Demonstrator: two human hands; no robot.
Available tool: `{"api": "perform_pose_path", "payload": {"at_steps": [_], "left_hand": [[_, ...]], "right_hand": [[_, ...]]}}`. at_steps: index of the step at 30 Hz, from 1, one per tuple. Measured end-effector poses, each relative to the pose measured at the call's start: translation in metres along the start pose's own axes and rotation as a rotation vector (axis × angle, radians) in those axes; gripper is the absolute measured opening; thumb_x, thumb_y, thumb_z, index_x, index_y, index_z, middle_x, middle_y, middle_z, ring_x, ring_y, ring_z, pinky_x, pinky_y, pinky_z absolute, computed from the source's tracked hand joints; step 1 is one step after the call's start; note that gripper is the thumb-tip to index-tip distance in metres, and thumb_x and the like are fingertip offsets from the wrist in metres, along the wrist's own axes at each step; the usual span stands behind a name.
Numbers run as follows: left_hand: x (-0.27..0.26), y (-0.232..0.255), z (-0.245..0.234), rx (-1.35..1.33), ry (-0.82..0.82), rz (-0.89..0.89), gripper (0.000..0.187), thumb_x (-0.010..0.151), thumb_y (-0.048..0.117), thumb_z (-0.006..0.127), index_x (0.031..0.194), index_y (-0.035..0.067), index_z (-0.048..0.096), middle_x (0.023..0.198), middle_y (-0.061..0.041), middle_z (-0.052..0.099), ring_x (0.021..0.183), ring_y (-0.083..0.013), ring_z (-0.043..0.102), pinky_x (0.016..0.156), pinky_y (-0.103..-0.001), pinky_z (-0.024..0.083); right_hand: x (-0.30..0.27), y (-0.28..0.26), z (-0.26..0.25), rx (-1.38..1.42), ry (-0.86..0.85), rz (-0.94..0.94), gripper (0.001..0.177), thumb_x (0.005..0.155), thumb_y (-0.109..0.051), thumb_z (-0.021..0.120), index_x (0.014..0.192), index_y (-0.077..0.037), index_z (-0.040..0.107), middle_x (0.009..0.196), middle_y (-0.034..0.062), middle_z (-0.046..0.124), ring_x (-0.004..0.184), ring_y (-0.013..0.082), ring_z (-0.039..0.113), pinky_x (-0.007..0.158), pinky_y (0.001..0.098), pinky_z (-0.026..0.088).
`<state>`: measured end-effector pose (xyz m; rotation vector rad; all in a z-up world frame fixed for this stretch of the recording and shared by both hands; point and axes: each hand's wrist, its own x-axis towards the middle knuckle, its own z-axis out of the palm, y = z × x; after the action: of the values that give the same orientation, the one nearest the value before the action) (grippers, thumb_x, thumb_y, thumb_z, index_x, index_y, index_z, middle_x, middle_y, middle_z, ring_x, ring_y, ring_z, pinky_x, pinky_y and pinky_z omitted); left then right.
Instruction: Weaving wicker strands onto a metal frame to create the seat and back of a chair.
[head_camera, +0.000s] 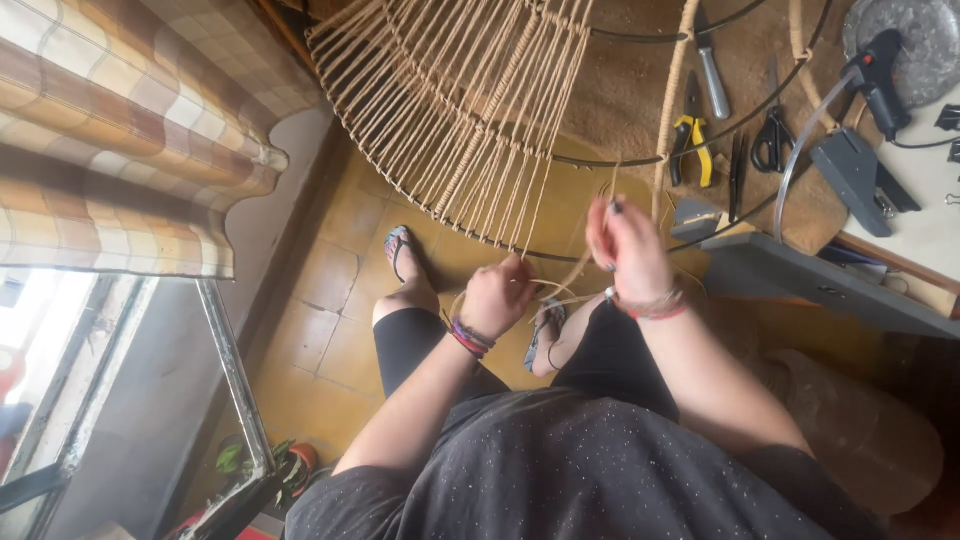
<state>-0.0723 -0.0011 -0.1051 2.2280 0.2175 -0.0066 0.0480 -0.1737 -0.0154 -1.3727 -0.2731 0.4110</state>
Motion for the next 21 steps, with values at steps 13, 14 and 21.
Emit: {"api": "perform_pose_path", "payload": {"at_steps": [13,14,21], "left_hand": [[0.008,0.022,-0.022,0.02,-0.153,-0.188,0.026,0.088,0.045,0.07,0.087,0.019,0.072,0.077,-0.009,0.075,0.084,-0.0363,0.075,0.078,-0.046,0.06],[0.007,0.026,-0.022,-0.146,-0.145,-0.221,0.027,0.092,0.043,0.066,0.09,0.017,0.073,0.08,-0.012,0.074,0.088,-0.0382,0.073,0.079,-0.048,0.058],[0.011,-0.012,0.002,-0.78,-0.242,-0.284,0.037,0.103,0.035,0.059,0.074,0.014,0.072,0.063,0.003,0.066,0.064,-0.0051,0.054,0.065,-0.017,0.043]], "right_hand": [[0.0,0.039,-0.032,0.28,-0.006,0.156,0.034,0.11,-0.03,0.044,0.124,-0.004,0.06,0.082,0.0156,0.06,0.04,0.0111,0.041,0.034,0.0212,0.029],[-0.016,0.051,-0.025,0.04,-0.228,0.115,0.019,0.099,-0.017,0.056,0.106,-0.004,0.067,0.081,0.0136,0.063,0.052,0.0154,0.051,0.043,0.0245,0.039],[-0.034,0.023,0.005,-0.549,-0.416,0.331,0.017,0.095,-0.006,0.06,0.11,-0.002,0.065,0.065,0.0087,0.068,0.039,0.0123,0.056,0.034,0.0244,0.043]]}}
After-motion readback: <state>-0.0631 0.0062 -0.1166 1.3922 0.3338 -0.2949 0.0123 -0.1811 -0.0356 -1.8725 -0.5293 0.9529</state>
